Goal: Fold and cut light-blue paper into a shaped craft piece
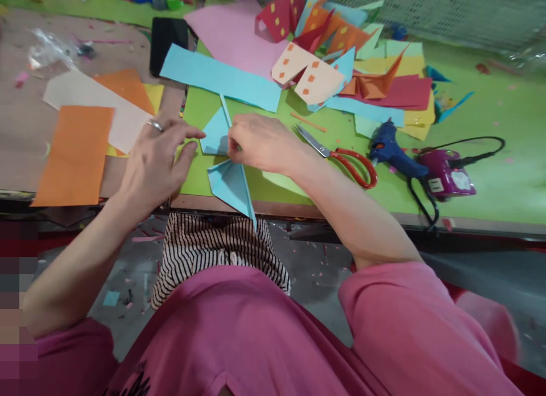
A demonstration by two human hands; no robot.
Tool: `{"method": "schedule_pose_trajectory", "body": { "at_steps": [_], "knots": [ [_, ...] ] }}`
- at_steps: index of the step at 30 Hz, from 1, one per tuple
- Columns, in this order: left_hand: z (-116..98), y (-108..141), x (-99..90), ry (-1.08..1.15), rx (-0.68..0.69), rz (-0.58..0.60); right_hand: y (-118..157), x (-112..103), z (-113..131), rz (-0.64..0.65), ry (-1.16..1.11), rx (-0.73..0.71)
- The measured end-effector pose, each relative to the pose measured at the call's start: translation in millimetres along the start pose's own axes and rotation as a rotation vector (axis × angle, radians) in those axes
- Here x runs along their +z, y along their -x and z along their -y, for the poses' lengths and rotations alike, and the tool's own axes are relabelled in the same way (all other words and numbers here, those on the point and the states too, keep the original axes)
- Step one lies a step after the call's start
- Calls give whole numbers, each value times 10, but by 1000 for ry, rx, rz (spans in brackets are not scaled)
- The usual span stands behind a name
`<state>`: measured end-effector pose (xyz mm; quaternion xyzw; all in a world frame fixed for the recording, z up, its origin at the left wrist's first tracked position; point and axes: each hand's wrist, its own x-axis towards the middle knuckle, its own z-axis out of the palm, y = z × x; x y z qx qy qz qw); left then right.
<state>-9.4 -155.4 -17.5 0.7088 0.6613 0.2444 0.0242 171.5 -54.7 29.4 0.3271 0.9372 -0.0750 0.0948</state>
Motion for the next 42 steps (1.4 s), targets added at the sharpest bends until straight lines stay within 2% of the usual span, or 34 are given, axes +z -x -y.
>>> {"method": "schedule_pose_trajectory", "body": {
  "at_steps": [3,6,10,14,18,22,27,31,34,38,42],
  "knots": [
    [-41,140,30,-133,214,23,1,-11,13,4,5,-4],
    [-9,175,105,-197,323,74,-2,-23,18,8,-2,18],
    [38,171,116,-201,309,137,-4,14,-27,-6,-29,11],
    [52,225,42,-179,333,241,-4,119,-86,-92,-74,-17],
    [50,288,23,-152,376,255,-12,163,-100,-101,-107,-4],
    [28,313,38,-185,381,283,49,91,-167,-129,-137,-40],
    [23,325,58,-127,369,280,244,136,-290,-302,-171,-100],
    [17,328,58,-127,372,282,377,343,-238,-323,-130,-192],
    [9,320,45,-128,391,265,422,456,-185,-359,-120,-160],
    [2,305,47,-107,372,248,412,520,-216,-413,-140,-117],
    [-29,294,85,-15,294,198,398,549,-272,-410,-193,-131]
  ]
}}
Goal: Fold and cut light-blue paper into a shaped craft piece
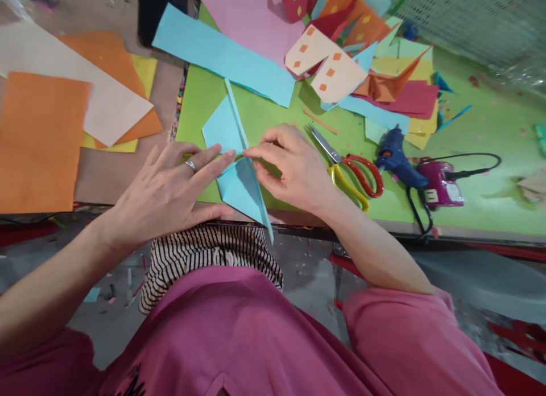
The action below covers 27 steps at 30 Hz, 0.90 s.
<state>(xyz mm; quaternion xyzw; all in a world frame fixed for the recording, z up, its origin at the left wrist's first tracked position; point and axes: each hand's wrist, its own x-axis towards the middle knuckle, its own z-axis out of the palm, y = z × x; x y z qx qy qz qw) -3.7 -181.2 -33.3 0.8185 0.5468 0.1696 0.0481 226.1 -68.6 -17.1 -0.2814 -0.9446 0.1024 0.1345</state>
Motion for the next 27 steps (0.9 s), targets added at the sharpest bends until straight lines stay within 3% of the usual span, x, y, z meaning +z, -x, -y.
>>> {"method": "schedule_pose_trajectory", "body": {
  "at_steps": [9,14,16,19,22,25,27],
  "knots": [
    [-161,-178,-49,4,-107,-60,-5,-18,13,-32,-35,42],
    [-154,-24,-56,47,78,-44,256,-176,91,-13,-3,25],
    [-179,88,-20,19,91,-39,436,-216,144,23,5,8],
    [-295,207,77,-85,86,-58,697,-206,231,67,8,8],
    [-450,222,175,-175,173,-83,874,-160,311,86,-39,-24],
    [-496,159,174,-226,221,-145,887,-148,334,52,-72,-33],
    [-425,95,105,-238,141,-181,766,-163,298,12,-38,-31]
  ]
}}
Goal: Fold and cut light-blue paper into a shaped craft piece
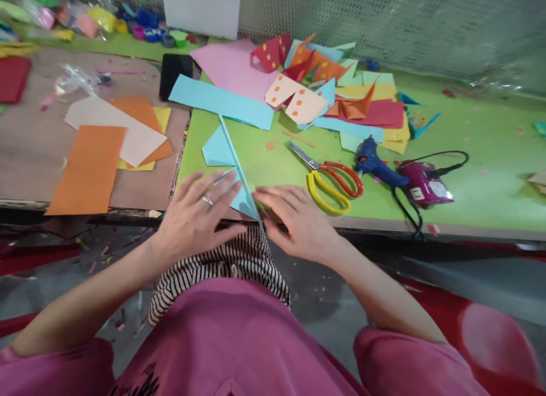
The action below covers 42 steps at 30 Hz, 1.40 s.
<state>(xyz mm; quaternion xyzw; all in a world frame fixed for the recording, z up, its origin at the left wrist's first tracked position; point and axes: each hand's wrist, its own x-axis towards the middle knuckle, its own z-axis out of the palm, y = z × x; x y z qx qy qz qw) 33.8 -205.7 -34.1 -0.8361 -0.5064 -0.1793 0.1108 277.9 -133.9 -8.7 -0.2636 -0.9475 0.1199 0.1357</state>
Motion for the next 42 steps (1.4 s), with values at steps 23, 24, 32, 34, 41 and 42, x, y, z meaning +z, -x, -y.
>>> {"method": "schedule_pose_trajectory", "body": {
  "at_steps": [23,24,32,34,41,42],
  "knots": [
    [458,-140,152,1,-256,46,-1025,169,-336,84,336,-211],
    [451,-137,147,-4,-247,42,-1031,178,-355,77,322,-221],
    [471,-113,110,61,-200,21,-1051,169,-378,93,328,-277],
    [506,-95,111,112,-247,25,-1041,160,-367,93,343,-268],
    [510,-48,110,224,-389,58,-1026,189,-295,105,305,-200],
    [503,-50,115,225,-395,60,-1033,187,-285,110,287,-181]
  ]
}}
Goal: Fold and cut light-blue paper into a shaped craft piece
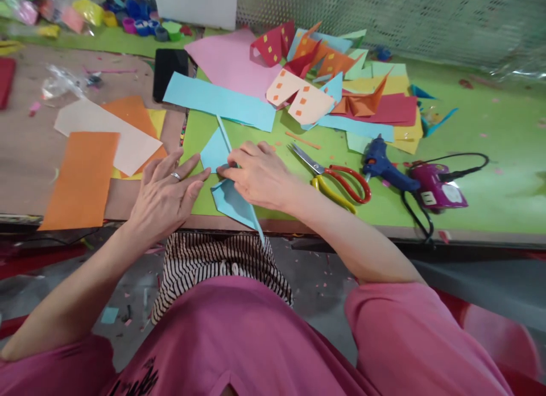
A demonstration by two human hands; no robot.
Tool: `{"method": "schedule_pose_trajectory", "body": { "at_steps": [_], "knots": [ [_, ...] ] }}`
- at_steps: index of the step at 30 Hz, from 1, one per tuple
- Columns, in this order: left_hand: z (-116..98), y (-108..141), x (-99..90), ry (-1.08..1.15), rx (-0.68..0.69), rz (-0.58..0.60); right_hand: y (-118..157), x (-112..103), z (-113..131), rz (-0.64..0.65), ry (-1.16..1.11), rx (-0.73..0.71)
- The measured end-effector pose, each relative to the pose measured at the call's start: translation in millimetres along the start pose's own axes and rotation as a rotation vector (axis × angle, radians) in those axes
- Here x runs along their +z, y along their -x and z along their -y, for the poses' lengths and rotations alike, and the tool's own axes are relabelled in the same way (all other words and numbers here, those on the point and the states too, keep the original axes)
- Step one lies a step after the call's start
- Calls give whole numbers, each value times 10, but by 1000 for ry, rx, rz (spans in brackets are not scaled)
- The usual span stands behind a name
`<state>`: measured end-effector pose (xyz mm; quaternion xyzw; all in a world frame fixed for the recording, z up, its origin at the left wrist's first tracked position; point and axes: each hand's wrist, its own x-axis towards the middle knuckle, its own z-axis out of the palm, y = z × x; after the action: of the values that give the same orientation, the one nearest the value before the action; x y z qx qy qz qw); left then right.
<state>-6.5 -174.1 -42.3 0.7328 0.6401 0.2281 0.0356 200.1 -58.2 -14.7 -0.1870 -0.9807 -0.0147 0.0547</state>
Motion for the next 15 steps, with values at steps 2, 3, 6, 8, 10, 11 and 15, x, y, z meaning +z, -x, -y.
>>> {"method": "schedule_pose_trajectory", "body": {
  "at_steps": [2,3,6,8,10,11,15],
  "knots": [
    [2,-8,22,8,-6,7,-3,-22,-12,16,-69,36],
    [12,-14,33,13,-8,7,6,-39,-35,17,-114,52],
    [50,-19,49,28,23,-24,94,-92,-148,-46,-210,114],
    [40,18,32,28,89,-82,193,-106,-220,-79,-207,155],
    [-35,101,2,-7,188,-169,296,-83,-252,-57,-180,168],
    [-98,155,-9,-45,248,-208,342,-59,-250,-41,-171,166],
    [-419,355,29,-250,472,-196,453,62,-161,-55,-181,147]
  ]
}}
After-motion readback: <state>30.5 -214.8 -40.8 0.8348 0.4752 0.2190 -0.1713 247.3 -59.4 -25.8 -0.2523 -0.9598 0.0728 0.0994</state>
